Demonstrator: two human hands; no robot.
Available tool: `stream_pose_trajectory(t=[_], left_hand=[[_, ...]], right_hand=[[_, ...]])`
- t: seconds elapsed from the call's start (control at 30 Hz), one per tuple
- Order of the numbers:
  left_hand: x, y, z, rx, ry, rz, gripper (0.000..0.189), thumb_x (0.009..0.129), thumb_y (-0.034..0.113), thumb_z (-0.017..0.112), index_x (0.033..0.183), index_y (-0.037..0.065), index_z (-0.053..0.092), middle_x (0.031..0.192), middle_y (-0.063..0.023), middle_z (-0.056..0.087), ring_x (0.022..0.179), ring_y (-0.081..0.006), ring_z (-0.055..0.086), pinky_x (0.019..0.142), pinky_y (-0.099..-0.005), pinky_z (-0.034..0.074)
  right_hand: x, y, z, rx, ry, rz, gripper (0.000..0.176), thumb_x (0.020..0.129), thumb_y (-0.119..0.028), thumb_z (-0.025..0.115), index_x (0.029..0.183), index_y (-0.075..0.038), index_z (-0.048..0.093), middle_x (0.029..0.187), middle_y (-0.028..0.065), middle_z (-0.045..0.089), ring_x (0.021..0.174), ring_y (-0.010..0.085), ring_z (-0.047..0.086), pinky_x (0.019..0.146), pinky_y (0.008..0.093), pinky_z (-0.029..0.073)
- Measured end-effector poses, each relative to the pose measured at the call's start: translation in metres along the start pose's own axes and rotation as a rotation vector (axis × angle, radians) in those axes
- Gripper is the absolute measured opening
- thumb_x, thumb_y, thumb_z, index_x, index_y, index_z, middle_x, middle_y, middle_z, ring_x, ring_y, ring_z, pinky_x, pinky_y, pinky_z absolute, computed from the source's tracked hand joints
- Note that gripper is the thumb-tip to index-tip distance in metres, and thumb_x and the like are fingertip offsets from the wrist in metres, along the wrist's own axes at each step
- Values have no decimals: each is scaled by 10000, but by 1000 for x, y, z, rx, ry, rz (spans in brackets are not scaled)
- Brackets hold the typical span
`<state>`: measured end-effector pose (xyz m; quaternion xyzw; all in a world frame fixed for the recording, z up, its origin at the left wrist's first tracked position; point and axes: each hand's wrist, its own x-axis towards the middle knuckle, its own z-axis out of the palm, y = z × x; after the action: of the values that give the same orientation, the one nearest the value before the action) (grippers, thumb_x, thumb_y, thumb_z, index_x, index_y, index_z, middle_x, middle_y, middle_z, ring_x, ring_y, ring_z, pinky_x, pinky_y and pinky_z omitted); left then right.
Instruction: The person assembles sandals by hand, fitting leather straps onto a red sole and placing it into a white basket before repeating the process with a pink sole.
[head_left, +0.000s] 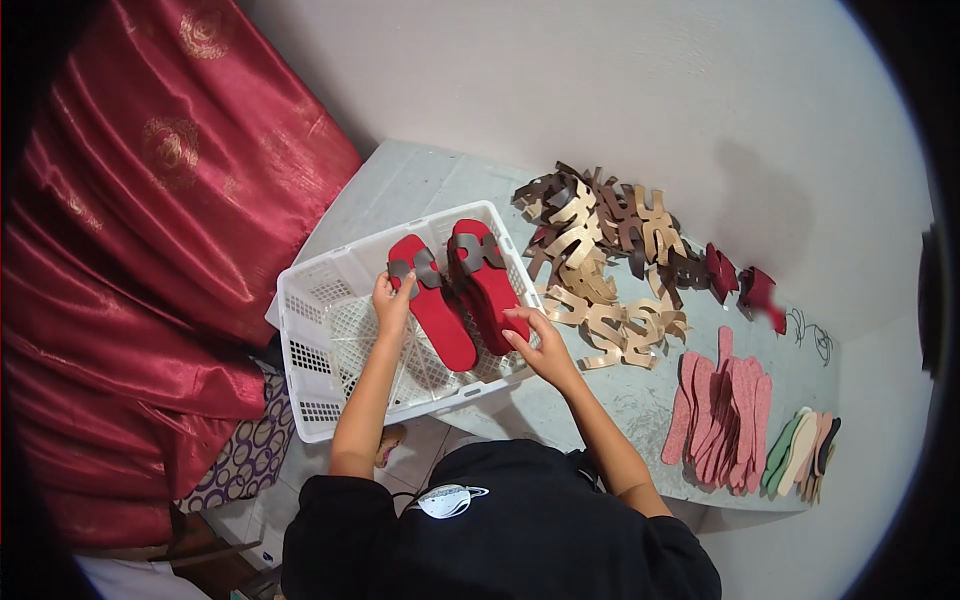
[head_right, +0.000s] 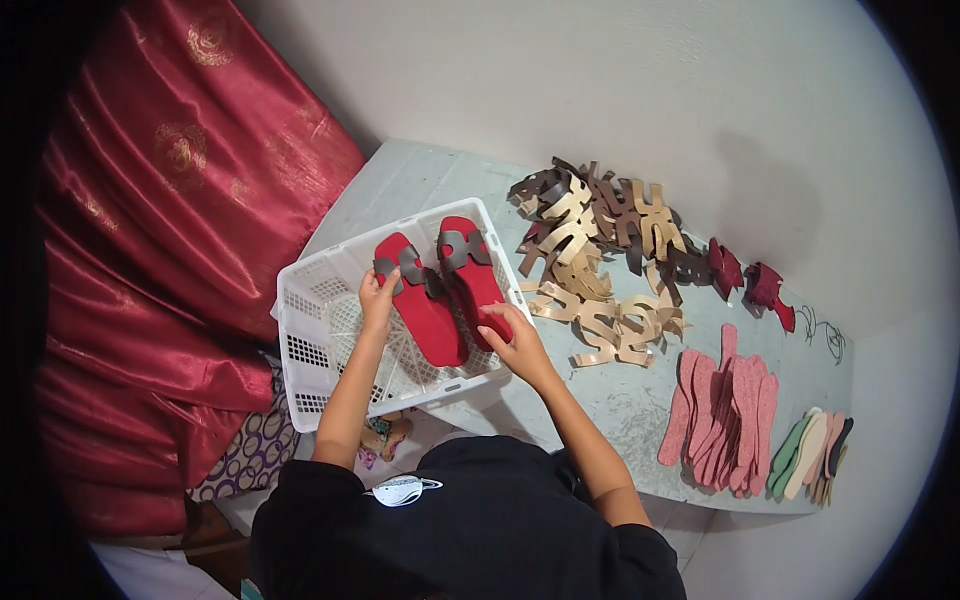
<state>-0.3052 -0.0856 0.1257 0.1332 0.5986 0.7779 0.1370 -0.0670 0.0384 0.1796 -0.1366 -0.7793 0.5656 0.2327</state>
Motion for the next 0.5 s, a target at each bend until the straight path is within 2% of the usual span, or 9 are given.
stream_pose_trajectory(t=[0.07, 0.13, 0.17, 0.27, 0.4, 0.5], left_hand=[[7, -30, -15, 58, 2, -23, 255, 784, 55, 627, 995, -1, 496, 919, -76, 602, 808, -117, 575, 720, -239, 461], [13, -64, -29, 171, 2, -52, 250, 772, 41, 634, 967, 7, 481, 890, -73, 598, 773, -122, 578, 694, -247, 474], [15, -76, -32, 169, 10, -52, 250, 772, 41, 634, 967, 7, 481, 890, -73, 598, 773, -122, 578, 694, -247, 474], [13, -95, -30, 257, 25, -112, 284, 749, 24, 653, 969, -8, 477, 881, -80, 598, 760, -124, 578, 682, -245, 475], [14, -103, -23, 289, 40, -203, 319, 748, 36, 656, 1001, -27, 473, 896, -93, 601, 780, -125, 583, 683, -248, 477], [20, -121, -24, 368, 57, -188, 319, 750, 51, 657, 999, -29, 475, 873, -93, 603, 772, -124, 581, 677, -250, 473]], right_hand=[[4, 3, 3, -113, -14, -69, 286, 809, -127, 598, 1073, -37, 533, 1140, 108, 527, 1131, 245, 466, 956, 347, 351], [6, 8, 8, -254, 9, -131, 285, 803, -151, 585, 1068, -54, 544, 1138, 132, 521, 1149, 340, 426, 971, 420, 311], [7, 9, 10, -254, 1, -134, 285, 803, -151, 585, 1068, -54, 544, 1138, 132, 521, 1149, 340, 426, 971, 420, 311], [8, 15, 15, -431, -36, -122, 299, 802, -166, 576, 1090, -89, 545, 1199, 124, 483, 1216, 354, 348, 1010, 539, 187], [7, 20, 18, -487, -56, -106, 318, 800, -163, 576, 1107, -93, 535, 1210, 129, 474, 1218, 360, 343, 1012, 534, 189], [4, 25, 19, -486, -58, -96, 340, 794, -161, 580, 1124, -98, 526, 1210, 136, 472, 1223, 364, 335, 1016, 531, 183]])
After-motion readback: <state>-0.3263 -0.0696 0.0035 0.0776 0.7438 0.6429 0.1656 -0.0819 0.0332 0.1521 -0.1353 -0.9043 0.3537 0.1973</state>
